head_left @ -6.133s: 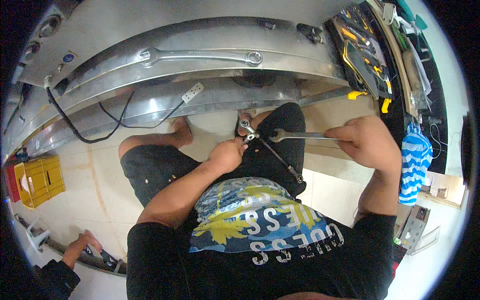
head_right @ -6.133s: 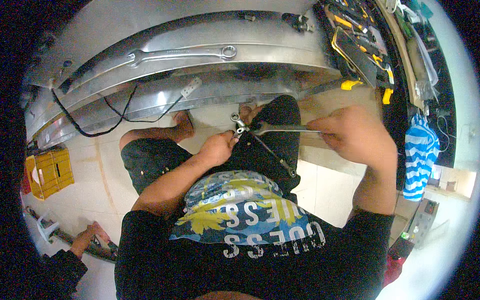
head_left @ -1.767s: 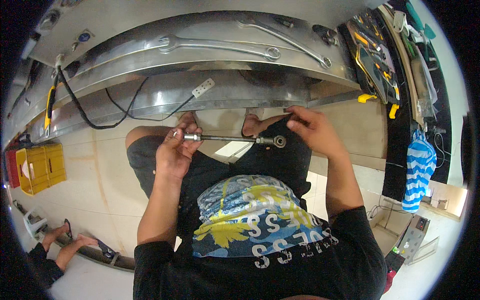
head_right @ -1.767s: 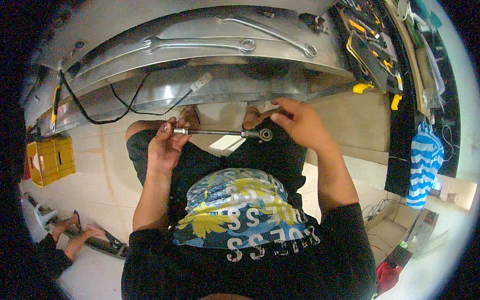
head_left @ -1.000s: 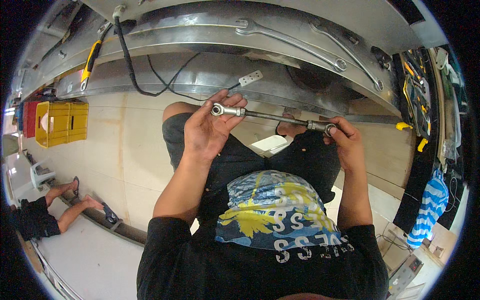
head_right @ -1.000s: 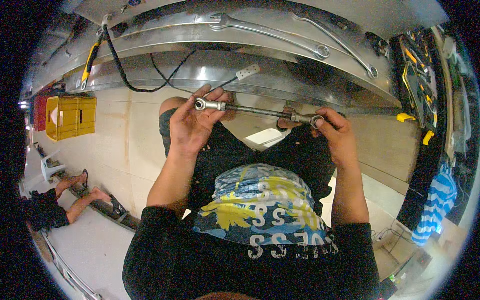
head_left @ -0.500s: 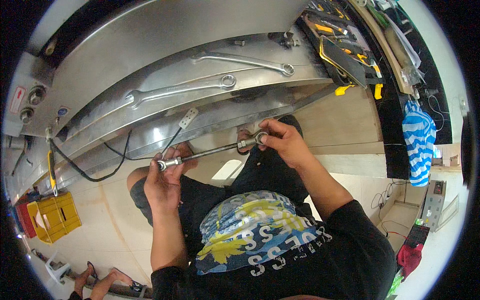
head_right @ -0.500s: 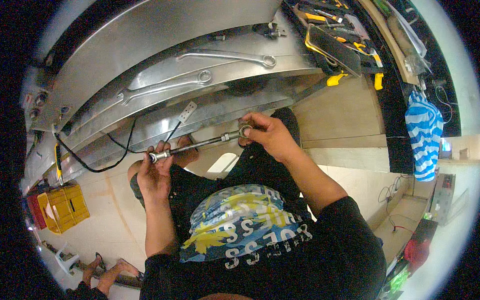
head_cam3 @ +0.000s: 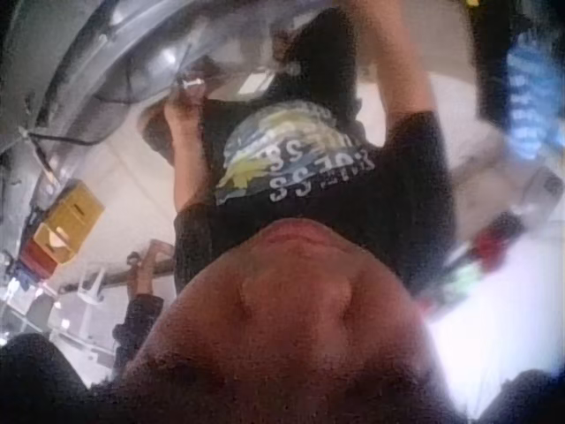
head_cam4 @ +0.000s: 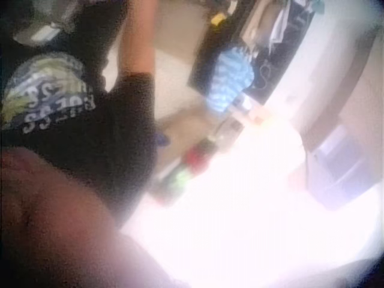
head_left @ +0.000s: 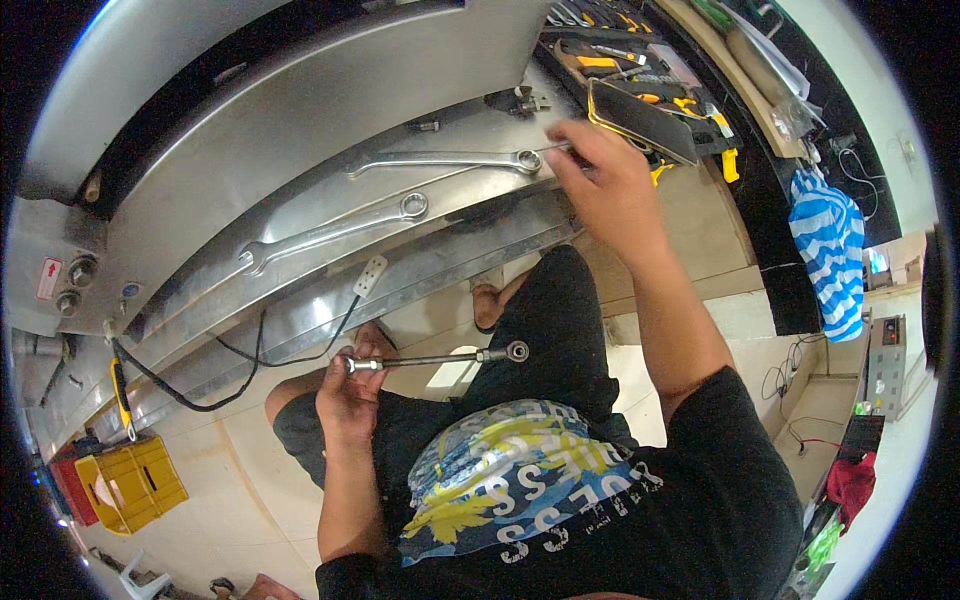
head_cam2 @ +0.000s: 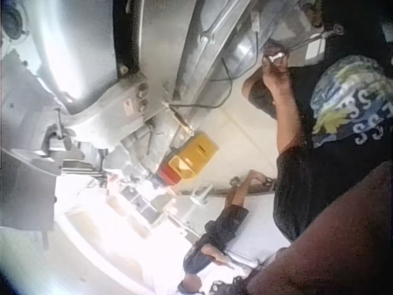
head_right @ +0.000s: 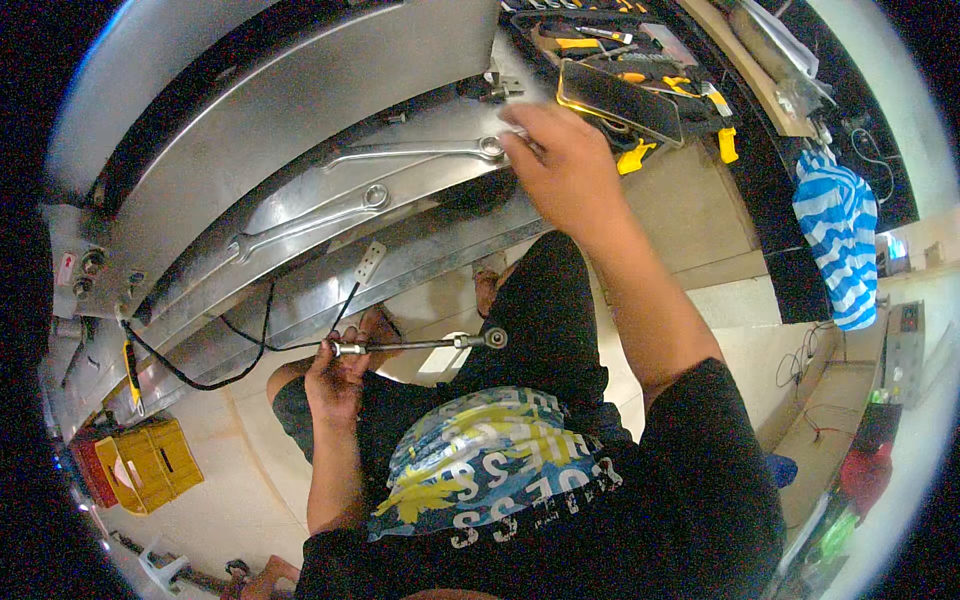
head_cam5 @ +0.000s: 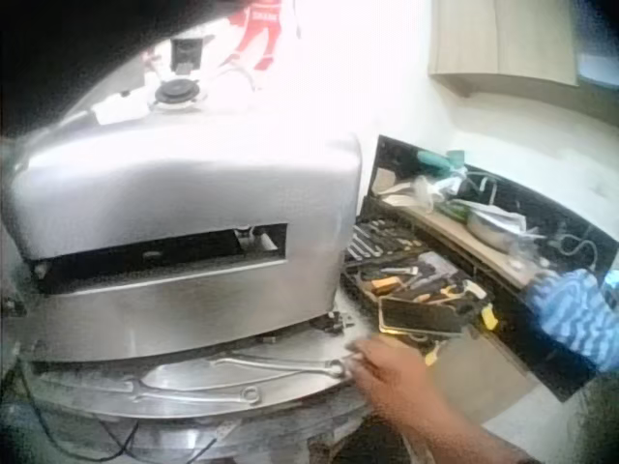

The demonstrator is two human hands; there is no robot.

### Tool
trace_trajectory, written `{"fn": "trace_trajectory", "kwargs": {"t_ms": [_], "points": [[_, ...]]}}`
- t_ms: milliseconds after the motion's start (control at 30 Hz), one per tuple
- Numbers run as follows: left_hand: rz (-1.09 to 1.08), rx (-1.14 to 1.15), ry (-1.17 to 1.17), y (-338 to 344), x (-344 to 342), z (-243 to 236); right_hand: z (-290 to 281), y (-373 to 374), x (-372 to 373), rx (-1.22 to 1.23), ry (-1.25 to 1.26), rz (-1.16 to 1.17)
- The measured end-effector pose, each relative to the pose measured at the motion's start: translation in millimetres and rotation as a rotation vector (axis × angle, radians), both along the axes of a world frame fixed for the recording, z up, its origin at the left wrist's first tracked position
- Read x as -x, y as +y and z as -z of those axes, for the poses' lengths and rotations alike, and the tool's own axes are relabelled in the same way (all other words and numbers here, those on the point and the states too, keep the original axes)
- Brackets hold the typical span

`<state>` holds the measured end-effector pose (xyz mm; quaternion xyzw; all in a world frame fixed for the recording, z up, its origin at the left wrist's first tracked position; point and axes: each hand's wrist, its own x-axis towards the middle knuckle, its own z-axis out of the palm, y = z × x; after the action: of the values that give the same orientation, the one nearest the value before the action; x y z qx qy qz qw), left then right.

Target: The person is sitting on the floor under a stainless steel counter, using a socket wrench and a regular wrench to tighten bolts on the underside of the appliance. They adjust the tools and their position to access different bolts.

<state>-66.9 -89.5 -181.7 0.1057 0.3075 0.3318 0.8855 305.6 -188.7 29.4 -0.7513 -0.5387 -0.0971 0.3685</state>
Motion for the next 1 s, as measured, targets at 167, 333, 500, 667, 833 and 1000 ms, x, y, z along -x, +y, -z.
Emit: {"fn": "trace_trajectory", "kwargs": {"t_ms": [167,333,500,667,833,1000], "points": [[0.097,-0.075,0.033,-7.1,-6.9,9.0,8.1,56.5,-18.8,0.175,-0.313,0.185],[0.175,-0.046,0.036,-17.4,-8.6,7.9,9.2,67.2,-33.1,0.306,-0.257,0.217],[0.195,-0.045,0.045,-14.5,-10.1,7.6,4.1,66.3,-36.1,0.301,-0.276,0.208],[0.219,-0.073,0.03,-14.4,-14.6,5.0,-8.4,47.3,-20.0,0.076,0.263,0.06],[0.213,-0.206,0.03,-25.8,-23.4,-8.9,1.7,14.7,20.2,-0.136,1.418,-0.325],[0.183,-0.358,-0.008,-41.8,-45.1,-29.6,42.0,-14.1,62.6,-0.068,1.837,-0.328]]}}
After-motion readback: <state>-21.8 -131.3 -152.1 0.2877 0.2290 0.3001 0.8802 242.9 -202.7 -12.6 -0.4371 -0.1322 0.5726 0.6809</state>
